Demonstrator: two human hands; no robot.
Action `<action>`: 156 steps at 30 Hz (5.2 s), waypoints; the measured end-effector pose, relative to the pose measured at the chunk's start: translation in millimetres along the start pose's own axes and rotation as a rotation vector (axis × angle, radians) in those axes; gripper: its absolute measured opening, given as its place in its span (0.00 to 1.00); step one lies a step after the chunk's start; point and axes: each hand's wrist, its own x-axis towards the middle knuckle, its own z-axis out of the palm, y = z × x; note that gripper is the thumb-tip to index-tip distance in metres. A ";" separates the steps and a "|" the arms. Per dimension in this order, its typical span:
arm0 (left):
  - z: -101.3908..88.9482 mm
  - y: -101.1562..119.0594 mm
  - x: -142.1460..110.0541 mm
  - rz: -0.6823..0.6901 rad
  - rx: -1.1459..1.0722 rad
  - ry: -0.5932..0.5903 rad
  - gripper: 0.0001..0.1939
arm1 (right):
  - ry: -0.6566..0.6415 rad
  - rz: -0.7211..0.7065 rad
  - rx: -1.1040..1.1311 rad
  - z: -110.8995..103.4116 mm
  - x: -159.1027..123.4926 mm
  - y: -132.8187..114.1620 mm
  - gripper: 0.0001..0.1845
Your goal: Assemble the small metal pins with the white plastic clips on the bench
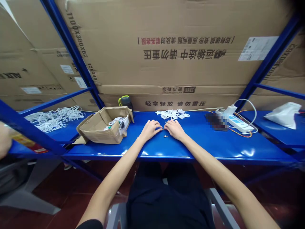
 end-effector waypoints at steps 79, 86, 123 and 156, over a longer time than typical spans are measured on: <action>-4.1 12.3 -1.3 0.047 0.166 0.098 0.19 | 0.153 0.286 0.888 4.6 -8.9 18.4 0.14; -0.9 13.3 1.6 0.147 0.393 0.104 0.17 | 0.161 0.212 0.671 1.7 -9.3 17.3 0.11; 0.9 8.7 -0.4 0.102 0.197 0.183 0.16 | 0.213 0.252 0.834 -3.0 -11.4 11.2 0.16; -7.7 7.6 -9.3 0.267 -0.216 -0.046 0.10 | -0.005 -0.008 0.365 -0.9 -18.3 21.4 0.09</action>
